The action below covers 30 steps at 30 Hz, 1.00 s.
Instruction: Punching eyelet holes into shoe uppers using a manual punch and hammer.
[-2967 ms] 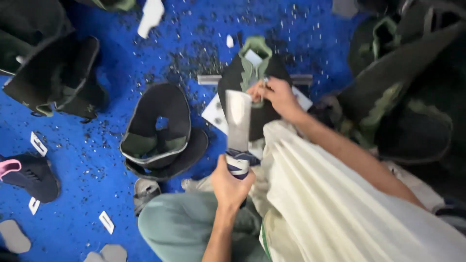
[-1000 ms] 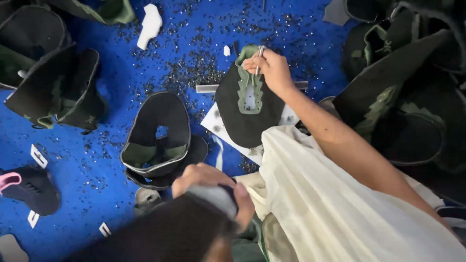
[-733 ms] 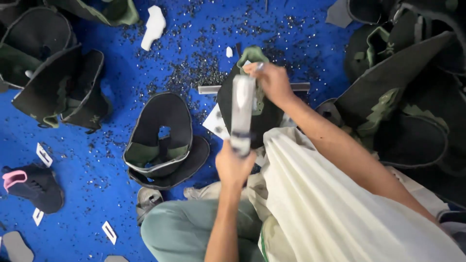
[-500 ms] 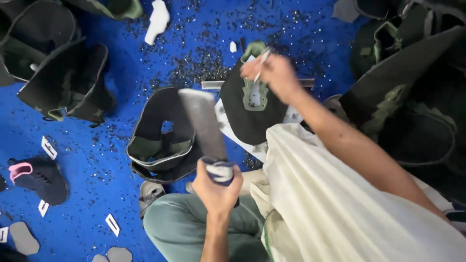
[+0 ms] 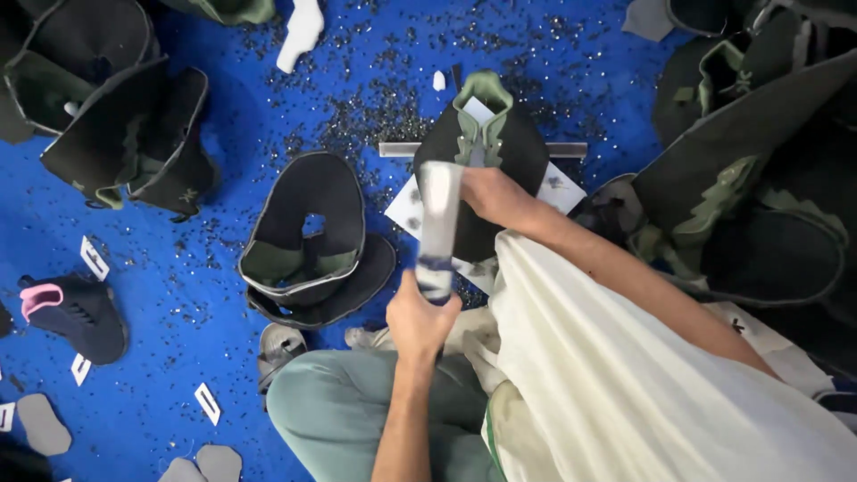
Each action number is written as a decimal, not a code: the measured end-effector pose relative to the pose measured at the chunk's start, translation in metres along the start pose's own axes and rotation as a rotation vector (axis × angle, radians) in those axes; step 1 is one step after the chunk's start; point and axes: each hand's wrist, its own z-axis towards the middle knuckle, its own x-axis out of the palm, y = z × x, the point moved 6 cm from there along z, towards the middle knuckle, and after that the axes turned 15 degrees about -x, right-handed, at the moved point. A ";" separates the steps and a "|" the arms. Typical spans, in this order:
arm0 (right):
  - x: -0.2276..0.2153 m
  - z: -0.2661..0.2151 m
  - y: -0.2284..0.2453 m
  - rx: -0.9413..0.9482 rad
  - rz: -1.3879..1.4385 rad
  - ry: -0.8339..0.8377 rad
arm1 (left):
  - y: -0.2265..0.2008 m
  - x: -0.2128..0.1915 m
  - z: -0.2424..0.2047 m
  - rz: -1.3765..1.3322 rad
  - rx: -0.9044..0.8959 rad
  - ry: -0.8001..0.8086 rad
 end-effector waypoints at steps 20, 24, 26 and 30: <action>-0.024 0.014 -0.043 0.059 0.145 -0.184 | -0.020 0.002 0.007 0.305 -0.171 0.022; -0.032 0.024 -0.067 0.321 0.428 -0.319 | -0.106 -0.042 -0.006 -0.023 0.069 -0.092; -0.029 0.021 -0.054 0.313 0.368 -0.293 | -0.124 -0.049 -0.008 -0.069 0.260 -0.153; -0.031 0.021 0.001 -0.049 -0.086 -0.156 | -0.038 0.000 0.019 -0.132 0.152 0.006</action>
